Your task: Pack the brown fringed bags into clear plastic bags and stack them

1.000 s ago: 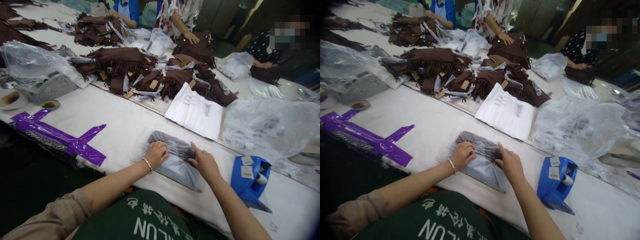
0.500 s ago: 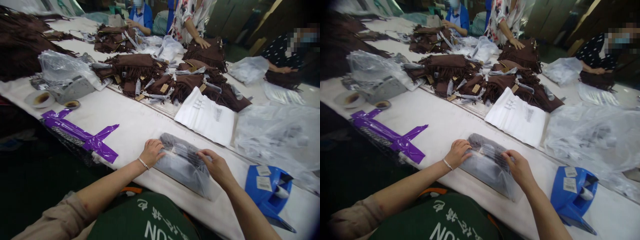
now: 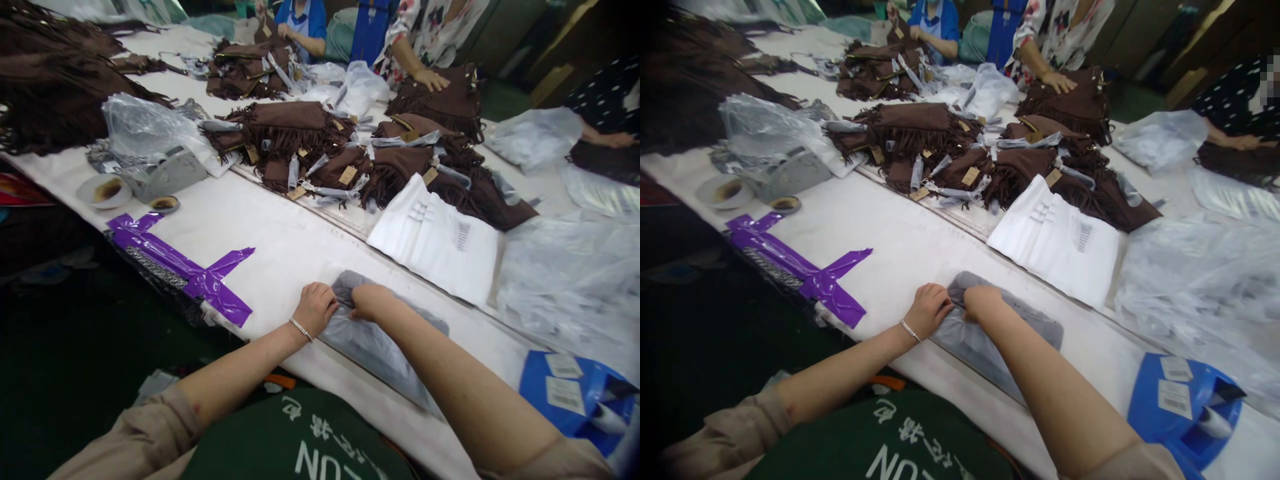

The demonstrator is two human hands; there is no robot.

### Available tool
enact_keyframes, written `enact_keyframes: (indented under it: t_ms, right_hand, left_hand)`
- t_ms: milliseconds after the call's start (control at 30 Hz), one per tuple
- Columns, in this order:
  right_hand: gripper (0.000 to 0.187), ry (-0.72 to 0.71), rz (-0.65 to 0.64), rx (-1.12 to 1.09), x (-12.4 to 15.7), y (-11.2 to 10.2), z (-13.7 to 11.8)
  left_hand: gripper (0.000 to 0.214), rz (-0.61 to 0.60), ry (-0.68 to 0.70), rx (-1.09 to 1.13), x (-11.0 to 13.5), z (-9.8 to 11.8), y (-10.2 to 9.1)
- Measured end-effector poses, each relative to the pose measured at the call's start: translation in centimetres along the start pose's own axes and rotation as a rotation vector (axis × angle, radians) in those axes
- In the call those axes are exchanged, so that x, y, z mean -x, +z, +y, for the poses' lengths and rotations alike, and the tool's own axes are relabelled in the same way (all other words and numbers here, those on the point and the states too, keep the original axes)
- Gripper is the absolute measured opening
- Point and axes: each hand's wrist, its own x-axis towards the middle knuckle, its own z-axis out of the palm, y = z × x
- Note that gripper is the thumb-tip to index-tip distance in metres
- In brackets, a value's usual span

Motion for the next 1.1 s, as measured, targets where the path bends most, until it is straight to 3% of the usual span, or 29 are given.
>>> enact_keyframes:
  t_ms: [133,267,333,400,467,600,767,967,1100]
  right_hand:
    - [0.035,0.156,-0.03,0.142,0.3,-1.7,0.8]
    - [0.03,0.255,0.133,0.246,3.2,-3.1,1.6]
    - [0.044,0.238,0.293,0.235,4.6,-2.1,1.5]
    - [0.06,0.134,0.434,0.163,5.3,-0.1,1.4]
    - [0.062,0.052,0.497,0.064,5.3,2.2,2.0]
    - [0.055,0.181,0.451,-0.2,5.0,4.3,5.7]
    - [0.054,0.206,0.27,-0.403,7.5,2.7,9.5]
    - [0.047,0.153,-0.096,-0.798,13.2,3.0,7.9]
    - [0.044,0.175,-0.036,-1.037,17.5,3.8,7.6]
  left_hand:
    - [0.009,-0.006,0.013,-0.028,0.0,-0.1,0.0]
    - [0.009,0.005,0.015,-0.013,0.2,-0.1,-0.1]
    - [0.01,0.019,0.011,0.006,0.2,0.0,-0.1]
    - [0.01,0.037,0.003,0.027,0.3,0.0,-0.1]
    - [0.01,0.058,-0.007,0.041,0.4,-0.1,-0.1]
    - [0.009,0.087,-0.039,0.035,0.5,-0.5,-0.5]
    - [0.008,0.088,-0.044,0.018,0.5,-0.9,-1.2]
    - [0.016,0.065,0.09,0.021,0.2,-1.2,-1.0]
    - [0.019,0.198,0.159,-0.002,-0.3,-2.5,0.2]
